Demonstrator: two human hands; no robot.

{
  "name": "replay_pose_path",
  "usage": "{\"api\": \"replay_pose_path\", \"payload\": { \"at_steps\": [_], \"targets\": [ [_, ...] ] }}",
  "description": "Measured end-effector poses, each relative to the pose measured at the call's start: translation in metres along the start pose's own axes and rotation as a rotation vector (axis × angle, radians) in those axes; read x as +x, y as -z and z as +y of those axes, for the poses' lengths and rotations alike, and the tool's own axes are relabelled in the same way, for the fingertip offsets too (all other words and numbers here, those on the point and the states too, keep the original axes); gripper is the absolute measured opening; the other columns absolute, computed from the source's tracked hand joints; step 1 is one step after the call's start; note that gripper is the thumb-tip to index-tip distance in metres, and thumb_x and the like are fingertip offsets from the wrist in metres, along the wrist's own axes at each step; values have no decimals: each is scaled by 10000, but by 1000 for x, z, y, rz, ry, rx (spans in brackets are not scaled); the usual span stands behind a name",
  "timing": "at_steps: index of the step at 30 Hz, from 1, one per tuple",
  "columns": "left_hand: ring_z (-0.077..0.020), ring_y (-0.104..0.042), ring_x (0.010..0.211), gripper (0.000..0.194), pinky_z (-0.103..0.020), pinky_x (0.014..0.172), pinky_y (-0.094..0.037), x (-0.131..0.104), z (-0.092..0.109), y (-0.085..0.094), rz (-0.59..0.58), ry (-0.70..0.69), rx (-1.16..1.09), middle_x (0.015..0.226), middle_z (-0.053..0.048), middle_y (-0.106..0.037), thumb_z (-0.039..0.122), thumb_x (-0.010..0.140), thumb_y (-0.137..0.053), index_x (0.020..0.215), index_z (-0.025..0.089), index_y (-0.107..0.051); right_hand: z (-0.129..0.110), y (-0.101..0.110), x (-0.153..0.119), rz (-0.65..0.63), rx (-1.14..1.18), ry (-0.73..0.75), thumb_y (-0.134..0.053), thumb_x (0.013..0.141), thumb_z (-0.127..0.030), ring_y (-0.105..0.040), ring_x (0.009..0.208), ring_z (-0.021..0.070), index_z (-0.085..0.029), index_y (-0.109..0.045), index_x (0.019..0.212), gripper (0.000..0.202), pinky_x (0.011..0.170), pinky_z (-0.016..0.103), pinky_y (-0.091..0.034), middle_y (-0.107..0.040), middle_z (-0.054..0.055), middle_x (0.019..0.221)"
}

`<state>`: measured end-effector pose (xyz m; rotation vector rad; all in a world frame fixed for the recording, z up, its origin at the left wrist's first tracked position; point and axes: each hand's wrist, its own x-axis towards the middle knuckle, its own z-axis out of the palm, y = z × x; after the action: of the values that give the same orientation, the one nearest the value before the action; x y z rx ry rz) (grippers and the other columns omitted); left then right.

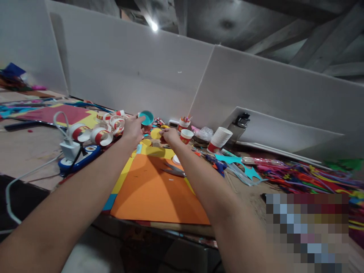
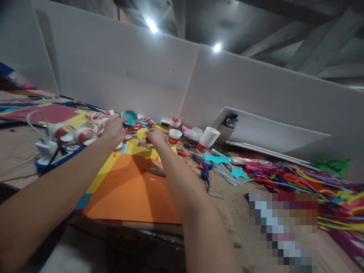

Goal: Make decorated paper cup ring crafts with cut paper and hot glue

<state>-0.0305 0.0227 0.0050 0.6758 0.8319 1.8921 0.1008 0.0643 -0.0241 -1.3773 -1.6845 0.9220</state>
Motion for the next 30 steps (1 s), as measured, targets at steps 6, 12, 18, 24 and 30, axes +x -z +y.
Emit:
{"api": "replay_pose_path", "payload": {
  "at_steps": [6, 12, 18, 24, 30],
  "targets": [
    [-102, -595, 553, 118, -230, 550, -558, -16, -18, -6, -80, 154, 115, 635, -5, -616, 29, 677, -618, 668, 135, -568, -6, 47, -45, 141, 291, -59, -526, 903, -147, -603, 540, 93, -178, -516, 872, 45, 601, 266, -588, -544, -50, 617],
    [-150, -663, 624, 106, -320, 626, -599, -50, -39, -17, -366, 383, 30, 768, -82, -699, 27, 718, -597, 787, 97, -636, 4, 64, -88, 220, 437, -10, -569, 840, -156, -575, 516, 79, -170, -549, 809, 39, 570, 236, -567, -563, -46, 627],
    [-180, -695, 784, 141, -379, 767, -600, -60, -48, -19, -565, 387, -1, 910, -111, -726, 181, 870, -550, 902, 102, -662, 16, 67, -97, 288, 434, 56, -654, 740, -211, -566, 542, 93, -164, -595, 806, 101, 468, 204, -502, -582, -40, 655],
    [-197, -688, 923, 213, -364, 827, -590, -59, -56, -14, -686, 265, 100, 1047, -100, -714, 147, 784, -682, 995, 122, -671, 24, 66, -92, 344, 251, 145, -655, 725, -279, -542, 591, 104, -178, -578, 769, 134, 488, 212, -471, -571, -39, 683],
    [-214, -682, 964, 305, -376, 830, -591, -58, -58, -13, -696, 258, 126, 1087, -100, -707, 120, 729, -724, 1028, 128, -665, 27, 66, -91, 367, 143, 203, -656, 729, -286, -512, 670, 108, -176, -554, 745, 151, 608, 240, -474, -549, -36, 710]
  ]
}}
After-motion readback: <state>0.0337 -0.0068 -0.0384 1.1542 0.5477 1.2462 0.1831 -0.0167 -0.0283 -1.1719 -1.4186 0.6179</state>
